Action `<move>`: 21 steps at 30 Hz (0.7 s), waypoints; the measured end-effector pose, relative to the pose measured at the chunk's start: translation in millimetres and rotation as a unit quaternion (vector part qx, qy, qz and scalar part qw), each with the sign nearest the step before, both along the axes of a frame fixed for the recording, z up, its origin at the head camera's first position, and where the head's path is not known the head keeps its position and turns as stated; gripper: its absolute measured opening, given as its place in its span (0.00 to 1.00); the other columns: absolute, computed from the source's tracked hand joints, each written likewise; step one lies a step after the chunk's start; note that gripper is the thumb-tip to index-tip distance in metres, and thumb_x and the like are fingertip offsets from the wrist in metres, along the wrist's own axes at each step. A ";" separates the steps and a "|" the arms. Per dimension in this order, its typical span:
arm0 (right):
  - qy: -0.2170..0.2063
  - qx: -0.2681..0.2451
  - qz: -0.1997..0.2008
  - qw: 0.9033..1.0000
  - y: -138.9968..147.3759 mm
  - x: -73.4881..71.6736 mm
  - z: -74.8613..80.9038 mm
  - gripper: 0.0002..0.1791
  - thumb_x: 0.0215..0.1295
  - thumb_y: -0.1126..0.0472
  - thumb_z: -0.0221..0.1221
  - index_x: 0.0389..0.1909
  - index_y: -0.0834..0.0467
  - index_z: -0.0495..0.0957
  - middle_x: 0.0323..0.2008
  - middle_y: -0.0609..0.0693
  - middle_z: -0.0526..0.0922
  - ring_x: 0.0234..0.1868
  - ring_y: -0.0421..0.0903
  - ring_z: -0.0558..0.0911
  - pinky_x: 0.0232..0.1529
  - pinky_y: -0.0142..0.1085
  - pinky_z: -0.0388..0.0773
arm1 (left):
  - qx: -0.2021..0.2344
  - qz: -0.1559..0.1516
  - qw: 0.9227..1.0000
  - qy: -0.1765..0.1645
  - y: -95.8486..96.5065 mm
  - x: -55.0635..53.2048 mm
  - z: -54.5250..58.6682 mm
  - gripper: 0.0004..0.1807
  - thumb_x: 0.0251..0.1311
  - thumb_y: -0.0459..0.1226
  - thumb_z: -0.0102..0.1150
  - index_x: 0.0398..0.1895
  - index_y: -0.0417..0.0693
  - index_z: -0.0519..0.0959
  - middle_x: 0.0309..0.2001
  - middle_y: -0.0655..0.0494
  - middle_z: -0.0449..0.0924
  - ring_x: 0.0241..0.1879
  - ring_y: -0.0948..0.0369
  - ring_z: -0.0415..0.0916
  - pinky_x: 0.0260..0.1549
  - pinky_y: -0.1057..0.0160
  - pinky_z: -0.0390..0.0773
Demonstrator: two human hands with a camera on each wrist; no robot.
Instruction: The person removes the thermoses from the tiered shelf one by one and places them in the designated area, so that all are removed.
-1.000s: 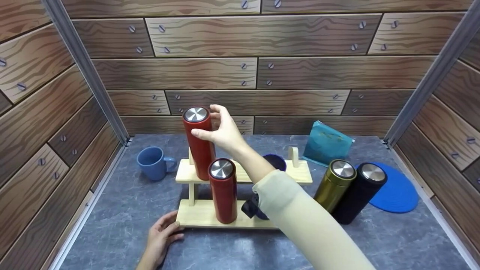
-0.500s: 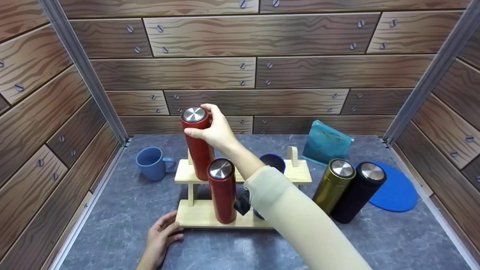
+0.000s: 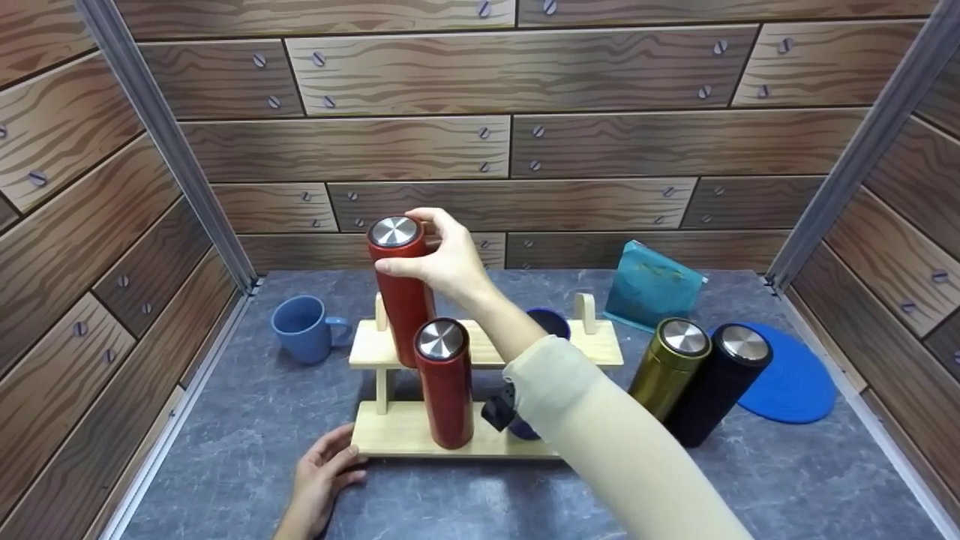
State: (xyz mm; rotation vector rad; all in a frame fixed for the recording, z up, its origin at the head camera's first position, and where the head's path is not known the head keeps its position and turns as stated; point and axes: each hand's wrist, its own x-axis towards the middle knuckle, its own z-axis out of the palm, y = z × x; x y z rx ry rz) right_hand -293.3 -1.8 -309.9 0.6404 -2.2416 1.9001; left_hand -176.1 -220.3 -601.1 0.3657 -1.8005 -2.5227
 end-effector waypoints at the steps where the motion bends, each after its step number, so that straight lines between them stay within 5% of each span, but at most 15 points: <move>1: 0.001 -0.002 -0.002 1.000 2.7 0.4 0.8 0.38 0.37 0.61 0.75 0.54 0.60 0.72 0.43 0.51 0.78 0.42 0.47 0.78 0.43 0.35 0.77 | 0.000 -0.001 1.000 0.000 0.0 0.1 -0.2 0.29 0.54 0.29 0.62 0.60 0.32 0.67 0.47 0.49 0.78 0.35 0.51 0.79 0.30 0.56 0.83; 21: -0.017 -0.058 -0.024 0.998 63.2 5.8 11.3 0.38 0.38 0.62 0.75 0.55 0.56 0.72 0.46 0.52 0.76 0.44 0.50 0.78 0.38 0.42 0.80 | 0.000 0.013 1.000 -0.007 0.5 -1.0 -1.5 0.28 0.52 0.29 0.63 0.58 0.33 0.69 0.46 0.49 0.78 0.34 0.52 0.79 0.30 0.56 0.83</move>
